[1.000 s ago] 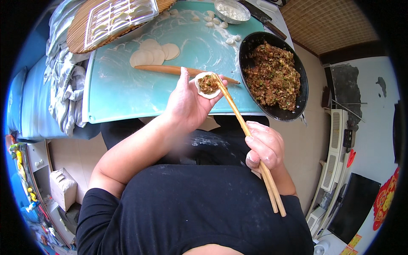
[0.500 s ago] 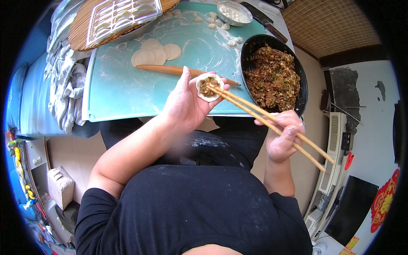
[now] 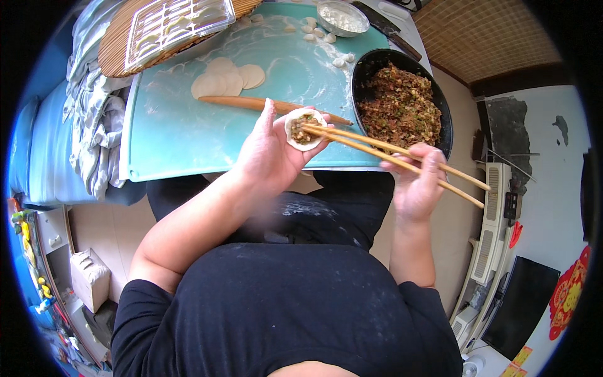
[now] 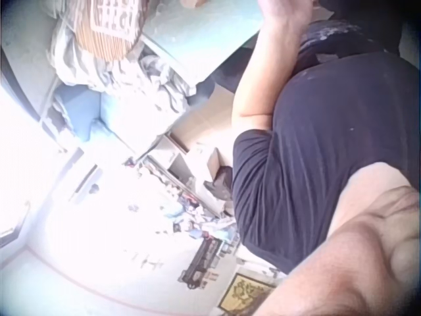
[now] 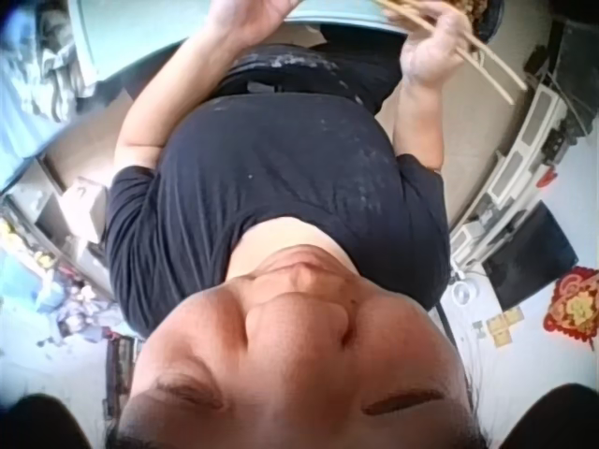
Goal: The person rolls small dough balls into flat circular wrappers using a rolling pin on a floured surface. They then use chopsticks to place a meat and vegetable filling onto each wrapper and fold the edges to seal the dumplings, placing finished units on a tray.
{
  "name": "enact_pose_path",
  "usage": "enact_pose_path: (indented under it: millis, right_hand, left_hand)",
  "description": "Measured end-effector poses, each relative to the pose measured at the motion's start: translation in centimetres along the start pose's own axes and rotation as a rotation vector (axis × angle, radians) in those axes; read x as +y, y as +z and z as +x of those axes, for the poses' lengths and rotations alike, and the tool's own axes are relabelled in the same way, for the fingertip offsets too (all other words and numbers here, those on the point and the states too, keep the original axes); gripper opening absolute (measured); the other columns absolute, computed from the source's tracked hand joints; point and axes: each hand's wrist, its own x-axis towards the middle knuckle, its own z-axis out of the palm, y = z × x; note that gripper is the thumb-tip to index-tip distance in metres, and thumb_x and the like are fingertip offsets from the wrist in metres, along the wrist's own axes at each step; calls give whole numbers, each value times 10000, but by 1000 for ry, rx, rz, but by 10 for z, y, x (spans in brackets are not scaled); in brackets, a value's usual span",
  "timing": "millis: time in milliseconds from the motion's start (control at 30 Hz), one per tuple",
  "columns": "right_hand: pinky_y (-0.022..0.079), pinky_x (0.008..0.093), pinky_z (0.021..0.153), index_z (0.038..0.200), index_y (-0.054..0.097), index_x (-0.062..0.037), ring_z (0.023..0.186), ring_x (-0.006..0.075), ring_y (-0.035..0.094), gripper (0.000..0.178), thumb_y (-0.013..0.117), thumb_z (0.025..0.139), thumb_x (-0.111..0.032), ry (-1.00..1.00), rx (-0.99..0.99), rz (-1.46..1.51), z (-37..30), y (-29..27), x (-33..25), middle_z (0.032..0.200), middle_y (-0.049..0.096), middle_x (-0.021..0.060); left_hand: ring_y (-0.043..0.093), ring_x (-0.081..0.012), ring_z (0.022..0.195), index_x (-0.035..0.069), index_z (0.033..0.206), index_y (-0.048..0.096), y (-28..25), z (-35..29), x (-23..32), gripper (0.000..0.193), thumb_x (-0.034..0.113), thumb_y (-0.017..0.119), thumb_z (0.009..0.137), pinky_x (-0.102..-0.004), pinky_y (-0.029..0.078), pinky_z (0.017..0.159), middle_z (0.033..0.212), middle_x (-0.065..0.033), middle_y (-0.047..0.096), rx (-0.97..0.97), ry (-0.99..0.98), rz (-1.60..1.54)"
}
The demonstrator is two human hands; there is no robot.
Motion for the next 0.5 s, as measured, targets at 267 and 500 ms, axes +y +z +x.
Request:
enact_pose_path:
  millis: [267, 500]
  right_hand:
    - [538, 304, 609, 936, 497, 23, 639, 224, 631, 272, 399, 969, -228, -61, 283, -519, 15, -83, 1, 770, 590, 128]
    - [364, 194, 460, 775, 586, -37, 533, 61, 466, 293, 610, 873, -312, 140, 409, -942, -8, -143, 31, 601, 507, -6]
  left_hand:
    - [477, -288, 1168, -45, 1222, 421, -6, -1, 2, 589, 455, 236, 971, -402, 396, 993, 1236, -202, 492, 40, -82, 24]
    - [494, -231, 1124, -5, 1194, 411, -11, 1, -4, 420, 343, 395, 960, -364, 358, 991, 1185, -161, 528, 179, -136, 134]
